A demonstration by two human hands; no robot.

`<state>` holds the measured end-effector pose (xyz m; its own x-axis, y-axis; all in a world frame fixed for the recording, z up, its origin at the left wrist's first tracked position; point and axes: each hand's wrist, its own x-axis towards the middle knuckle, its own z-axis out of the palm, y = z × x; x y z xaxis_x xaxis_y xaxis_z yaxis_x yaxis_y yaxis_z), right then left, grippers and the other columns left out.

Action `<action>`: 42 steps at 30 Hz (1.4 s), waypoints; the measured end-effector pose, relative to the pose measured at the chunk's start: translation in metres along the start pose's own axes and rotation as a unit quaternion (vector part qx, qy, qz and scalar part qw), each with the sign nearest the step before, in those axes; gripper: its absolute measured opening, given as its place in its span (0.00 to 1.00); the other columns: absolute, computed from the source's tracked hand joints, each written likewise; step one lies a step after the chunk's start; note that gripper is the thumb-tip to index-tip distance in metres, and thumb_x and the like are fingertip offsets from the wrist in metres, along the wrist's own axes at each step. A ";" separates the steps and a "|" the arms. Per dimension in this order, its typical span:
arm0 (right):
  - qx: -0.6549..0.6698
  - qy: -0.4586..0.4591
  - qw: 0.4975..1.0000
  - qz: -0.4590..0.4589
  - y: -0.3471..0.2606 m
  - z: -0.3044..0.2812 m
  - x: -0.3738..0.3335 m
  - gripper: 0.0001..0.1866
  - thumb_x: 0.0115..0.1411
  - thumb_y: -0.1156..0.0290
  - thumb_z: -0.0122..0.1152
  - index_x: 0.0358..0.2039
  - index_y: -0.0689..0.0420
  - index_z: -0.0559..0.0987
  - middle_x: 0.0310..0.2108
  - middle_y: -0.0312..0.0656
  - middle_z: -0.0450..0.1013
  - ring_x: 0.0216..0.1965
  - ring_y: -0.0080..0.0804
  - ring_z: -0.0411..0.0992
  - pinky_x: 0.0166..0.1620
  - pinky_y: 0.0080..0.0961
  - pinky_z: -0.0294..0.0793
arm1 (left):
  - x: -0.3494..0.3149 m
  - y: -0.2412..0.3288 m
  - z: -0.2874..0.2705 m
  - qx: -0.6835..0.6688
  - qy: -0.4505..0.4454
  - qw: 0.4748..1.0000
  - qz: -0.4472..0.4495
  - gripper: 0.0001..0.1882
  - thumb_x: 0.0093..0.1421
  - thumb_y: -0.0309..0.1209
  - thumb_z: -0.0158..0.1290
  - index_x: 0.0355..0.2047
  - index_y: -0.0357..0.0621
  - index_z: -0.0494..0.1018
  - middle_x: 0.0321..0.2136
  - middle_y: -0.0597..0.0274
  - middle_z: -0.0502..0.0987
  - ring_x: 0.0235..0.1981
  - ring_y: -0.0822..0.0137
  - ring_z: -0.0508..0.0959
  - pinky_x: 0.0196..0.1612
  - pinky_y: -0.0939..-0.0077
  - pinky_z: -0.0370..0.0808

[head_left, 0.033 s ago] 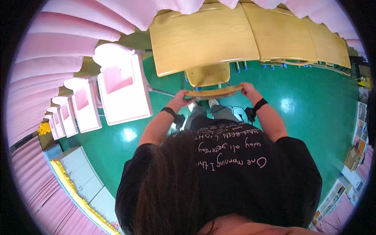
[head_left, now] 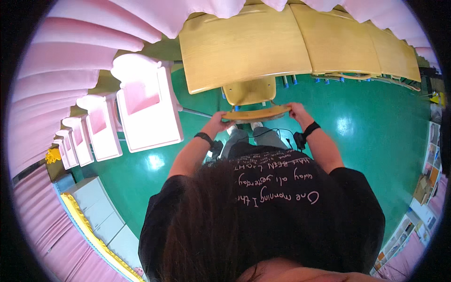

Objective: The person picks up a blue pillow from the floor and places it on a green chair, then moves an office chair toward a door and pushes a small yellow chair under a table.

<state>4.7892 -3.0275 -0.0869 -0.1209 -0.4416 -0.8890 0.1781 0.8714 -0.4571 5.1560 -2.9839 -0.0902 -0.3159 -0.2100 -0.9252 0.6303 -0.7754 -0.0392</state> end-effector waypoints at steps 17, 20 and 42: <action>0.135 0.022 0.987 0.084 0.033 -0.008 -0.060 0.17 0.49 0.66 0.52 0.41 0.50 0.65 0.37 0.37 0.63 0.36 0.29 0.62 0.35 0.33 0.69 | -0.018 -0.037 0.022 0.117 -0.019 0.990 -0.075 0.21 0.55 0.28 0.35 0.50 0.40 0.49 0.44 0.42 0.59 0.42 0.45 0.66 0.39 0.52 0.70; 0.097 0.032 0.989 0.104 0.038 -0.006 -0.055 0.21 0.49 0.66 0.52 0.45 0.46 0.61 0.42 0.38 0.59 0.41 0.35 0.61 0.43 0.43 0.66 | -0.017 -0.044 0.021 0.090 -0.047 0.992 -0.071 0.22 0.54 0.25 0.35 0.50 0.36 0.47 0.44 0.40 0.58 0.43 0.43 0.65 0.41 0.51 0.69; 0.334 -0.176 0.926 0.025 -0.055 0.057 0.022 0.26 0.50 0.57 0.54 0.46 0.52 0.59 0.46 0.41 0.58 0.48 0.39 0.58 0.47 0.45 0.61 | -0.018 0.048 0.069 -0.063 -0.117 0.987 0.093 0.20 0.51 0.19 0.38 0.45 0.26 0.51 0.44 0.37 0.55 0.45 0.44 0.61 0.48 0.58 0.65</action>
<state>4.8320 -3.0975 -0.0826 0.2078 -0.5491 -0.8095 0.7526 0.6184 -0.2263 5.1433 -3.0579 -0.0492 -0.3330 -0.4846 -0.8089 0.7710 -0.6337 0.0623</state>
